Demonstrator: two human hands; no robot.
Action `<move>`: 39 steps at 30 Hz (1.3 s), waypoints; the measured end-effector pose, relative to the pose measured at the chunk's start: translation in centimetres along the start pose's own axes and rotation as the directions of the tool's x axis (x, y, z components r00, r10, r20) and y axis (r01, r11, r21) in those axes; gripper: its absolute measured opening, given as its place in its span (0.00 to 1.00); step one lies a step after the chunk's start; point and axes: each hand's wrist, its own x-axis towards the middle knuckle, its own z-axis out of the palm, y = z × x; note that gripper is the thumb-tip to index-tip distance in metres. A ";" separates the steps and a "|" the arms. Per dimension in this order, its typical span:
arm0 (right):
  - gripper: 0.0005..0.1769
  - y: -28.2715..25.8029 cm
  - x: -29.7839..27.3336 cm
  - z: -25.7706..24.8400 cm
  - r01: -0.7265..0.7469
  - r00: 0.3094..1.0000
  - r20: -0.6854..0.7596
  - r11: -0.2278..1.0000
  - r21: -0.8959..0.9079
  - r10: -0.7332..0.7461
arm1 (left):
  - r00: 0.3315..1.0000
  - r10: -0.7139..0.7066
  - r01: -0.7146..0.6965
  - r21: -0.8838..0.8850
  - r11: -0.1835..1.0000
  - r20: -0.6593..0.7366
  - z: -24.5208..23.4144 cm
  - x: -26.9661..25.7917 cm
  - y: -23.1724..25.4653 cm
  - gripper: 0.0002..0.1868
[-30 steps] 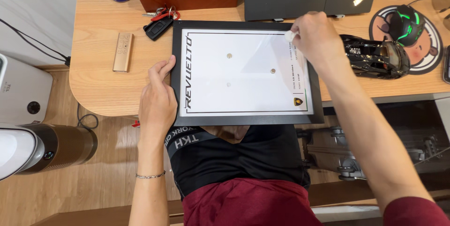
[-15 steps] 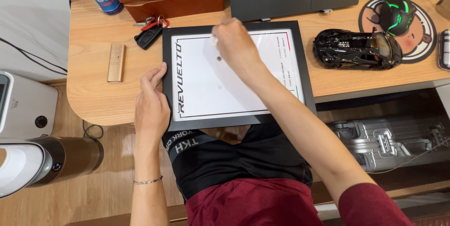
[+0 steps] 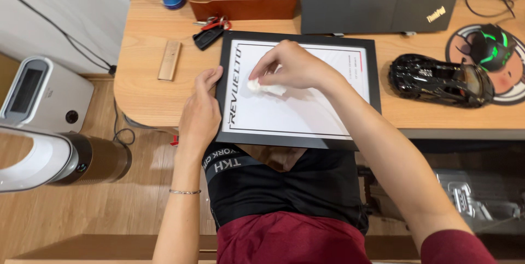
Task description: The person wipes down the underside and body of a model car with a cloth, cleans a certificate in a frame, and then wipes a pair of sunglasses.
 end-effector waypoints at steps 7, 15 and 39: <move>0.20 2.8 0.3 0.2 -0.191 0.955 0.003 0.604 0.773 0.298 | 0.994 -0.028 0.028 -0.004 1.000 -0.107 -0.4 -0.2 1.2 0.23; 0.20 2.8 2.8 2.0 -0.149 0.984 0.103 0.351 0.924 0.145 | 0.984 0.005 -0.027 -0.124 0.992 -0.178 -2.6 -1.4 3.5 0.25; 0.21 -21.5 14.9 35.8 -0.645 0.688 0.524 -0.093 0.758 -0.501 | 0.495 -0.467 0.172 -0.444 0.879 -0.733 -16.3 -18.5 -9.4 0.27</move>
